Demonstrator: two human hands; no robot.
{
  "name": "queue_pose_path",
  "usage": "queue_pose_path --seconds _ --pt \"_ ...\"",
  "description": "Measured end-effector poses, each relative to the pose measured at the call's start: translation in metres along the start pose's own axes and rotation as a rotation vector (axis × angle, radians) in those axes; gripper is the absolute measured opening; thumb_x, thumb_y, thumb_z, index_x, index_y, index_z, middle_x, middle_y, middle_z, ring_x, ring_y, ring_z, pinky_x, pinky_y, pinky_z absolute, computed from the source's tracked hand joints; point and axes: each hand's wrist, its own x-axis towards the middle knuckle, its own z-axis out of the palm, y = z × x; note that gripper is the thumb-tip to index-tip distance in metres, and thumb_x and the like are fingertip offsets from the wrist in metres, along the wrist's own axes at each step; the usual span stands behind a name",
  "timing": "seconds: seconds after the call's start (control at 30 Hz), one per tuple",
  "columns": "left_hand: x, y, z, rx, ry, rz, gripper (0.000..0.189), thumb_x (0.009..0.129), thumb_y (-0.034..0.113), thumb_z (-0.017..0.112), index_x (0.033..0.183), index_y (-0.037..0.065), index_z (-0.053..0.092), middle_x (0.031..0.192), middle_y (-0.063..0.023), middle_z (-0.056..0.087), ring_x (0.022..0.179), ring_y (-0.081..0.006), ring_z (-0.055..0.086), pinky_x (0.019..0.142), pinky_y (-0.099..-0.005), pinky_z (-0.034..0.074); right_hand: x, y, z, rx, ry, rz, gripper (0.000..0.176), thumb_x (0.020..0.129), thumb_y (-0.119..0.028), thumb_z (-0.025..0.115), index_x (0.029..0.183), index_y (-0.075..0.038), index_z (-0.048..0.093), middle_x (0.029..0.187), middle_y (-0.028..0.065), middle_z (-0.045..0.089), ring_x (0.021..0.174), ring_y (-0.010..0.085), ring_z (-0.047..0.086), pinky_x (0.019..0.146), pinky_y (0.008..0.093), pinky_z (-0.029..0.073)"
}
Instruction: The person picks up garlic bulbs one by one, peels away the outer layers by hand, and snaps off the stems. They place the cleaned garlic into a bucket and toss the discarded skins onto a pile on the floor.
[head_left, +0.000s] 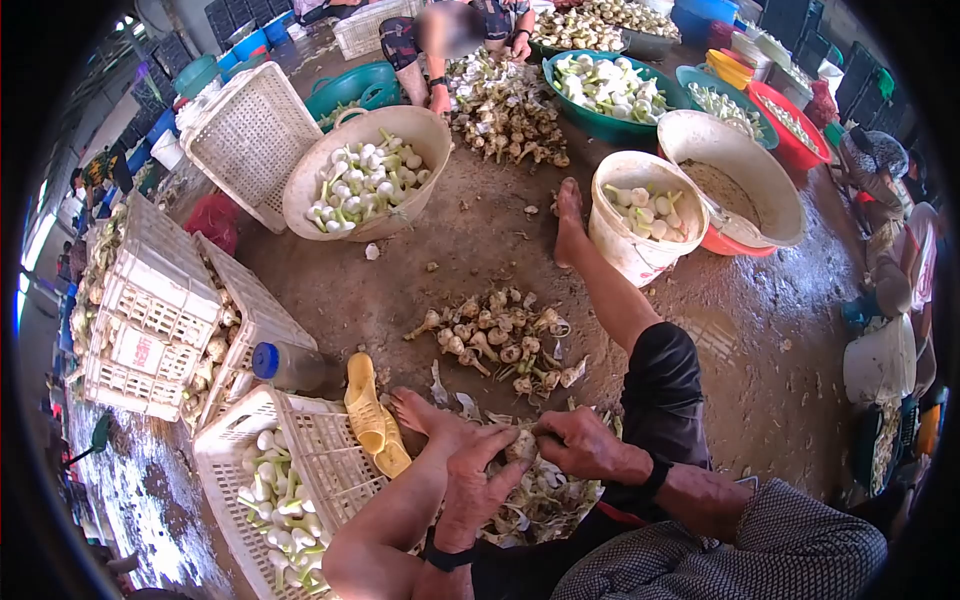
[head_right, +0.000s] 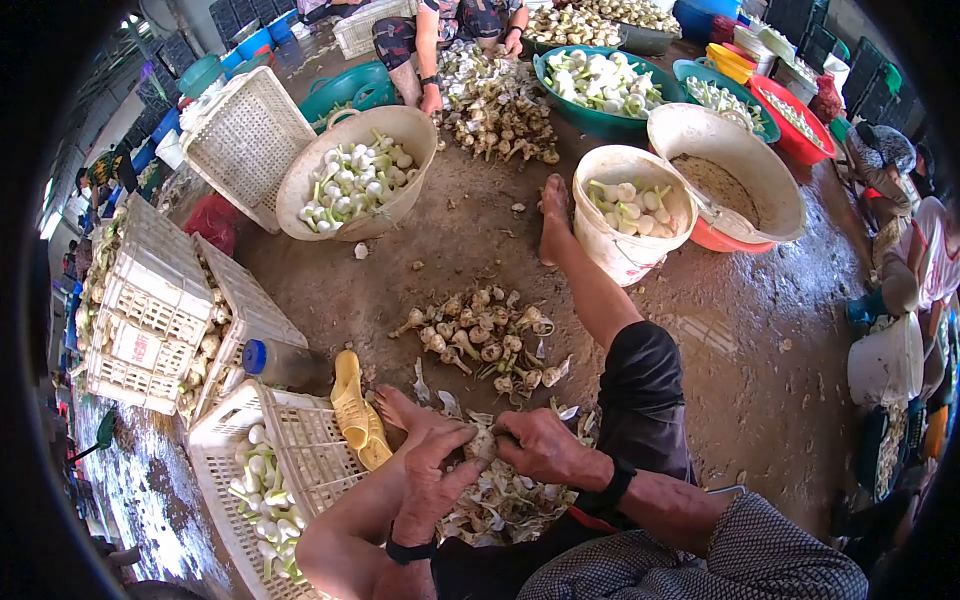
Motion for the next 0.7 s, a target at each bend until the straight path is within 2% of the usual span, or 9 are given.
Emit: queue_pose_path --seconds 0.1,0.23,0.3,0.37,0.43,0.47,0.6,0.67,0.7 --pt "0.000 0.004 0.000 -0.045 0.029 -0.007 0.037 0.076 0.008 0.073 0.112 0.000 0.066 0.110 -0.0168 0.067 0.105 -0.0268 0.064 0.093 -0.0352 0.049 -0.001 0.000 0.001 0.025 0.030 0.039 0.018 0.078 -0.012 0.063 0.091 0.001 0.063 0.067 0.0228 0.059 0.061 0.0366 0.062 0.057 0.0428 0.048" --pt "-0.001 0.021 -0.014 -0.238 0.008 -0.142 0.035 0.080 0.006 0.068 0.115 -0.002 0.064 0.112 -0.0144 0.066 0.104 -0.0231 0.063 0.092 -0.0328 0.049 -0.002 0.012 0.009 0.141 0.078 0.151 0.017 0.077 -0.014 0.063 0.087 0.000 0.062 0.067 0.0227 0.060 0.059 0.0370 0.060 0.055 0.0428 0.047" --pt "-0.003 0.024 -0.023 -0.669 -0.030 -0.280 0.036 0.085 0.004 0.063 0.120 -0.004 0.060 0.114 -0.0132 0.065 0.104 -0.0206 0.063 0.092 -0.0310 0.049 -0.007 0.047 0.025 0.037 0.014 0.107 0.017 0.077 -0.015 0.062 0.085 0.000 0.062 0.068 0.0229 0.060 0.060 0.0371 0.061 0.057 0.0438 0.047" --pt "-0.006 0.028 -0.025 -0.780 0.015 -0.300 0.038 0.087 0.006 0.059 0.122 -0.008 0.057 0.115 -0.0147 0.064 0.103 -0.0220 0.063 0.093 -0.0333 0.050 -0.026 0.071 0.039 -0.068 -0.052 0.072 0.017 0.078 -0.016 0.061 0.083 -0.001 0.062 0.070 0.0231 0.060 0.062 0.0373 0.062 0.058 0.0447 0.048" --pt "-0.006 0.031 -0.033 -1.091 0.028 -0.243 0.041 0.087 0.010 0.057 0.122 -0.011 0.055 0.114 -0.0166 0.064 0.103 -0.0234 0.063 0.094 -0.0355 0.050 -0.036 0.071 0.044 -0.419 -0.526 0.003 0.018 0.078 -0.019 0.058 0.081 -0.001 0.063 0.075 0.0224 0.062 0.071 0.0388 0.063 0.064 0.0462 0.050" --pt "-0.006 0.029 -0.034 -1.052 0.041 -0.196 0.043 0.088 0.014 0.055 0.121 -0.012 0.054 0.112 -0.0176 0.064 0.100 -0.0241 0.063 0.089 -0.0361 0.051 -0.037 0.072 0.045 -0.429 -0.701 0.078 0.021 0.081 -0.021 0.056 0.082 -0.002 0.063 0.082 0.0219 0.064 0.080 0.0405 0.063 0.069 0.0474 0.051" --pt "-0.007 0.025 -0.035 -1.120 0.040 -0.180 0.044 0.089 0.017 0.055 0.122 -0.012 0.054 0.109 -0.0182 0.064 0.093 -0.0239 0.063 0.080 -0.0344 0.052 -0.024 0.052 0.034 -0.309 -0.486 -0.016 0.022 0.085 -0.020 0.056 0.089 0.000 0.064 0.081 0.0158 0.067 0.077 0.0337 0.065 0.068 0.0430 0.052" --pt "-0.005 0.027 -0.033 -1.133 0.020 -0.178 0.045 0.090 0.021 0.055 0.122 -0.012 0.053 0.108 -0.0191 0.064 0.088 -0.0233 0.063 0.072 -0.0326 0.052 -0.013 0.023 0.014 0.361 -0.241 0.138 0.026 0.093 -0.021 0.056 0.101 0.001 0.065 0.075 0.0085 0.066 0.070 0.0212 0.064 0.065 0.0362 0.052" --pt "-0.004 0.027 -0.033 -1.133 0.014 -0.178 0.045 0.090 0.021 0.055 0.122 -0.012 0.053 0.108 -0.0191 0.064 0.088 -0.0233 0.063 0.072 -0.0326 0.052 -0.009 0.015 0.005 0.361 -0.235 0.139 0.026 0.093 -0.021 0.056 0.101 0.001 0.065 0.075 0.0085 0.066 0.070 0.0212 0.064 0.065 0.0362 0.052"
